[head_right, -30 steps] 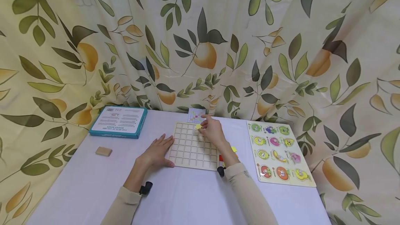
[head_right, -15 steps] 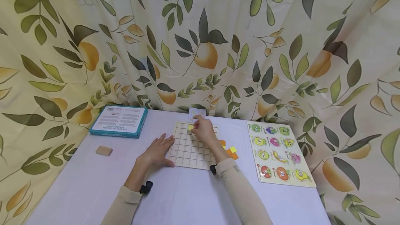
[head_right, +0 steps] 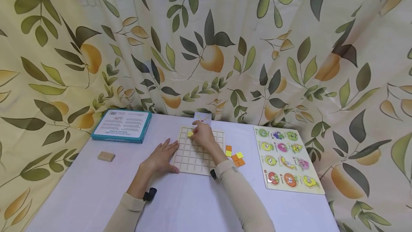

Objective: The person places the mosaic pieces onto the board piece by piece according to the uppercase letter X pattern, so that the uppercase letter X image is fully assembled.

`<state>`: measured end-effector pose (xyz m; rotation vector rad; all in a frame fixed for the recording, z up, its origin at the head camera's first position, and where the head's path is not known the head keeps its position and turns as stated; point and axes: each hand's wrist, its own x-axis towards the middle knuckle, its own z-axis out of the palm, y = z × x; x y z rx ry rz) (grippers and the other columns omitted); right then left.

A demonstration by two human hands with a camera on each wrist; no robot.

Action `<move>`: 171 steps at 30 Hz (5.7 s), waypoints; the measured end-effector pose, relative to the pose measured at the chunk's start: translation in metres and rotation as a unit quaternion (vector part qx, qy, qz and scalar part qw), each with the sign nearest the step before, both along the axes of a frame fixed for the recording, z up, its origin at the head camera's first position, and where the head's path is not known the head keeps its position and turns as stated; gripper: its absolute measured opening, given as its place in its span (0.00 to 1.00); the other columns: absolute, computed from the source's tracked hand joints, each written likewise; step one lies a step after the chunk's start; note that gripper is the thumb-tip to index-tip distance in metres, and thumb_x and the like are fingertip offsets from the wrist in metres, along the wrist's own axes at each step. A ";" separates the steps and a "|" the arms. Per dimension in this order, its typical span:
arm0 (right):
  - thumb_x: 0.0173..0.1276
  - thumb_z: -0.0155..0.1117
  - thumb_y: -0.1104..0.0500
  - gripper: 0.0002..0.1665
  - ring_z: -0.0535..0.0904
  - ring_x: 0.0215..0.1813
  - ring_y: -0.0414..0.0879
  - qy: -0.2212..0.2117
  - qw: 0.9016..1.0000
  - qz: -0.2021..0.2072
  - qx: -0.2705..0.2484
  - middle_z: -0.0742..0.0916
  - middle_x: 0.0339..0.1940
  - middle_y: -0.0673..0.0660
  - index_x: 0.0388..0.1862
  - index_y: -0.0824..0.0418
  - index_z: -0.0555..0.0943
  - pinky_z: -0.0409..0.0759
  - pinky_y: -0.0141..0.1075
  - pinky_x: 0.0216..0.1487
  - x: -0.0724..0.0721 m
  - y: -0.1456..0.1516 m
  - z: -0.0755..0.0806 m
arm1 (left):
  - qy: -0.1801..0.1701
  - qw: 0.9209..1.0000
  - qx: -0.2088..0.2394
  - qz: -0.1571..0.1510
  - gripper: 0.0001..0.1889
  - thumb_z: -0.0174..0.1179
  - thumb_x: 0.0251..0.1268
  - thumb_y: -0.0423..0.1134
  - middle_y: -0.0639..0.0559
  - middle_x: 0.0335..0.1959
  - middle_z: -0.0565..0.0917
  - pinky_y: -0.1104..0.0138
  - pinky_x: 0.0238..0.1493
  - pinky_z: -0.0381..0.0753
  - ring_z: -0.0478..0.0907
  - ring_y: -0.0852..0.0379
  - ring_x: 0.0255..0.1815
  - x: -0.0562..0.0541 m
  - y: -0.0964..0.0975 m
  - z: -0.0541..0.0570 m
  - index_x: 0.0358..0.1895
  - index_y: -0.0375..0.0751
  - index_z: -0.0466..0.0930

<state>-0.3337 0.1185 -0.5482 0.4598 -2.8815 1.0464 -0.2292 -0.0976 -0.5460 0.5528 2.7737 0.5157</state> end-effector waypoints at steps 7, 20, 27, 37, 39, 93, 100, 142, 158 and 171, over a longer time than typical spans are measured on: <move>0.54 0.84 0.67 0.33 0.90 0.38 0.47 0.008 1.000 0.004 0.018 0.92 0.36 0.56 0.60 0.67 0.83 0.87 0.46 0.51 -0.004 -0.004 -0.001 | 0.001 1.000 0.003 -0.001 0.58 0.80 0.51 0.59 0.47 0.84 0.60 0.43 0.84 0.45 0.43 0.40 0.87 -0.001 0.002 0.001 0.82 0.40 0.60; 0.54 0.84 0.66 0.30 0.89 0.38 0.44 -0.012 0.999 -0.001 0.030 0.92 0.36 0.53 0.57 0.64 0.85 0.86 0.44 0.53 -0.003 -0.004 0.002 | -0.001 1.000 0.001 -0.001 0.59 0.80 0.51 0.60 0.47 0.84 0.59 0.43 0.84 0.45 0.43 0.40 0.87 -0.002 0.002 0.003 0.83 0.40 0.59; 0.55 0.83 0.66 0.29 0.89 0.38 0.43 -0.017 1.000 0.009 0.024 0.91 0.35 0.52 0.57 0.64 0.85 0.87 0.44 0.51 -0.004 -0.003 0.001 | -0.004 1.000 -0.005 0.004 0.59 0.80 0.50 0.60 0.49 0.84 0.59 0.44 0.84 0.44 0.43 0.41 0.87 -0.003 0.001 0.001 0.83 0.42 0.59; 0.60 0.80 0.65 0.24 0.90 0.43 0.50 0.011 1.000 0.023 0.009 0.92 0.40 0.57 0.56 0.66 0.86 0.89 0.44 0.48 0.006 0.012 0.010 | -0.010 1.000 -0.007 0.009 0.59 0.80 0.50 0.60 0.49 0.84 0.59 0.44 0.84 0.44 0.42 0.42 0.87 0.001 0.003 0.001 0.83 0.42 0.59; 0.60 0.80 0.65 0.24 0.90 0.44 0.51 0.013 1.000 0.020 0.002 0.92 0.42 0.59 0.56 0.66 0.86 0.89 0.44 0.48 0.009 0.017 0.013 | -0.012 1.000 -0.008 0.012 0.59 0.80 0.50 0.60 0.49 0.85 0.58 0.44 0.84 0.44 0.42 0.42 0.87 0.000 0.003 0.001 0.83 0.43 0.58; 0.65 0.65 0.70 0.23 0.84 0.56 0.60 -0.070 0.985 -0.150 0.056 0.89 0.55 0.63 0.61 0.65 0.84 0.83 0.54 0.58 0.097 0.179 0.011 | -0.002 1.000 0.013 0.006 0.58 0.81 0.50 0.57 0.46 0.84 0.59 0.43 0.84 0.45 0.43 0.40 0.86 0.007 0.004 0.004 0.82 0.39 0.60; 0.64 0.64 0.75 0.23 0.84 0.55 0.58 -0.057 0.990 -0.118 0.046 0.90 0.52 0.60 0.56 0.61 0.88 0.83 0.54 0.58 0.098 0.188 0.003 | -0.004 1.000 0.014 0.006 0.58 0.80 0.50 0.57 0.46 0.84 0.58 0.42 0.84 0.45 0.43 0.40 0.86 0.006 0.002 0.005 0.82 0.39 0.60; 0.67 0.71 0.69 0.29 0.89 0.46 0.54 0.007 0.997 -0.082 0.011 0.91 0.47 0.62 0.68 0.65 0.79 0.89 0.49 0.51 0.078 0.145 0.027 | -0.009 1.000 0.009 0.012 0.59 0.80 0.50 0.58 0.48 0.85 0.57 0.44 0.84 0.44 0.42 0.42 0.87 0.001 0.002 -0.001 0.83 0.41 0.58; 0.62 0.75 0.71 0.30 0.90 0.43 0.51 0.033 0.998 -0.052 -0.016 0.92 0.43 0.60 0.65 0.65 0.80 0.90 0.46 0.48 0.064 0.100 0.023 | -0.017 1.000 0.005 0.018 0.59 0.81 0.49 0.57 0.48 0.85 0.58 0.44 0.84 0.43 0.42 0.42 0.87 0.004 0.003 0.003 0.82 0.41 0.59; 0.62 0.73 0.72 0.29 0.90 0.42 0.50 0.034 0.999 -0.020 -0.028 0.93 0.42 0.59 0.64 0.66 0.81 0.90 0.44 0.46 0.057 0.066 0.020 | -0.009 1.000 -0.003 0.012 0.60 0.81 0.48 0.59 0.49 0.85 0.58 0.45 0.84 0.44 0.42 0.43 0.87 0.001 0.004 -0.004 0.83 0.41 0.59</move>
